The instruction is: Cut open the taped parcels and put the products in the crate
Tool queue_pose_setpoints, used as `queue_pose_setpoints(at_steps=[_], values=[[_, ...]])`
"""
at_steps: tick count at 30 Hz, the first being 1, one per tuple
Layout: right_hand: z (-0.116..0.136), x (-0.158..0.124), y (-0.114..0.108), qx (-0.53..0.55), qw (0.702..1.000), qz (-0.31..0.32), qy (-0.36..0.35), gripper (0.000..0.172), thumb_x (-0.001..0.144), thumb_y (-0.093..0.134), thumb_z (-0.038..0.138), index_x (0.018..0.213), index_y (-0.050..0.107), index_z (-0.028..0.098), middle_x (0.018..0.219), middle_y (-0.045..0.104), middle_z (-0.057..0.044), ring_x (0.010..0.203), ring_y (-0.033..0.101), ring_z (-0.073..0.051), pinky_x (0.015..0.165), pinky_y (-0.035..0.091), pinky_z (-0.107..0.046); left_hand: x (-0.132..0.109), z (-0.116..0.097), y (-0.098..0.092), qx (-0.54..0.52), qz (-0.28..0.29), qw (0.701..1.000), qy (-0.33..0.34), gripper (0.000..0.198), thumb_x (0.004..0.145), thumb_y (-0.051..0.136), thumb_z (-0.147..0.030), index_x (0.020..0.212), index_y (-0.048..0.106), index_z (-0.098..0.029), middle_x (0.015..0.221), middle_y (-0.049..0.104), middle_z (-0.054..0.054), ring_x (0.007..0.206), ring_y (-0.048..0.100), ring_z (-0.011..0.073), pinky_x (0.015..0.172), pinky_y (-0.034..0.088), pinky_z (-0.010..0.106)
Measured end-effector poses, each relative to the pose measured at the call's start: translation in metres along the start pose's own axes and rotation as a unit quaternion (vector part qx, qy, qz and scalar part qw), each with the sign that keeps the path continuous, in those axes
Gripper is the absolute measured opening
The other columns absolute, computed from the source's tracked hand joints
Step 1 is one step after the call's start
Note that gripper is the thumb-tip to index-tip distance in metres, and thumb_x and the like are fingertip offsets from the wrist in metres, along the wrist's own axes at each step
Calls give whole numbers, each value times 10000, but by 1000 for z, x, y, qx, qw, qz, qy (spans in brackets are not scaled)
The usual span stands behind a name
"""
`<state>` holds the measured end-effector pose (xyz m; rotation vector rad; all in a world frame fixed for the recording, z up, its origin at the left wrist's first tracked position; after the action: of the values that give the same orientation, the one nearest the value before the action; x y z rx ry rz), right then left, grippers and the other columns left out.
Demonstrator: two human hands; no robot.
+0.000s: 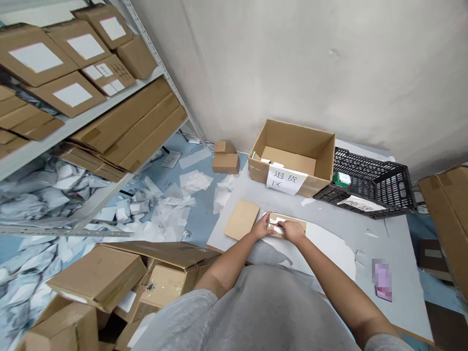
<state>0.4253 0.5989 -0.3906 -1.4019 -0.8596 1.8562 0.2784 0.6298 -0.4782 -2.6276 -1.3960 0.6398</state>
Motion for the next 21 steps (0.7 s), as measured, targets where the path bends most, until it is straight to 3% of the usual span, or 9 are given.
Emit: queue_pose_setpoints(at_steps=[9,14,19,21], values=[[-19,-9,-7,-33,999,24,21,389,1027,504,209,1341,729,257,1227,778,-152,1128,729,-298,929,472,-366,1,0,-2,4,4,1000,-10,1223,655,944,-396,1687,300,-266,1604,539,120,1381,598,324,1145,483,423],[-48,-26,1,-40,998,24,53,400,1008,494,163,1306,741,264,1196,780,-147,1100,740,-297,905,482,-360,1,0,-1,-9,5,1000,-14,1206,664,936,-385,1683,304,-253,1600,541,125,1392,595,319,1137,491,411],[-85,-48,9,-31,996,15,88,377,1059,454,235,1289,751,263,1211,775,-143,1091,737,-300,891,482,-371,2,3,-2,27,-3,999,-17,1182,681,923,-374,1684,305,-279,1588,556,108,1368,621,306,1138,495,410],[-97,-56,11,-24,995,9,100,382,1075,438,256,1296,750,269,1202,778,-141,1082,737,-300,884,481,-372,3,2,-7,61,-13,998,-20,1170,674,927,-404,1672,327,-292,1627,517,102,1433,569,319,1194,447,443]])
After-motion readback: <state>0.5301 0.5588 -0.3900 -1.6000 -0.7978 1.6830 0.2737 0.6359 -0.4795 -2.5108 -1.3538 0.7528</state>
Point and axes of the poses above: each hand's wrist, its own x-axis towards the middle knuckle, its own y-axis out of the palm, z = x × y, the point moved 8 cm from there along x, towards the middle knuckle
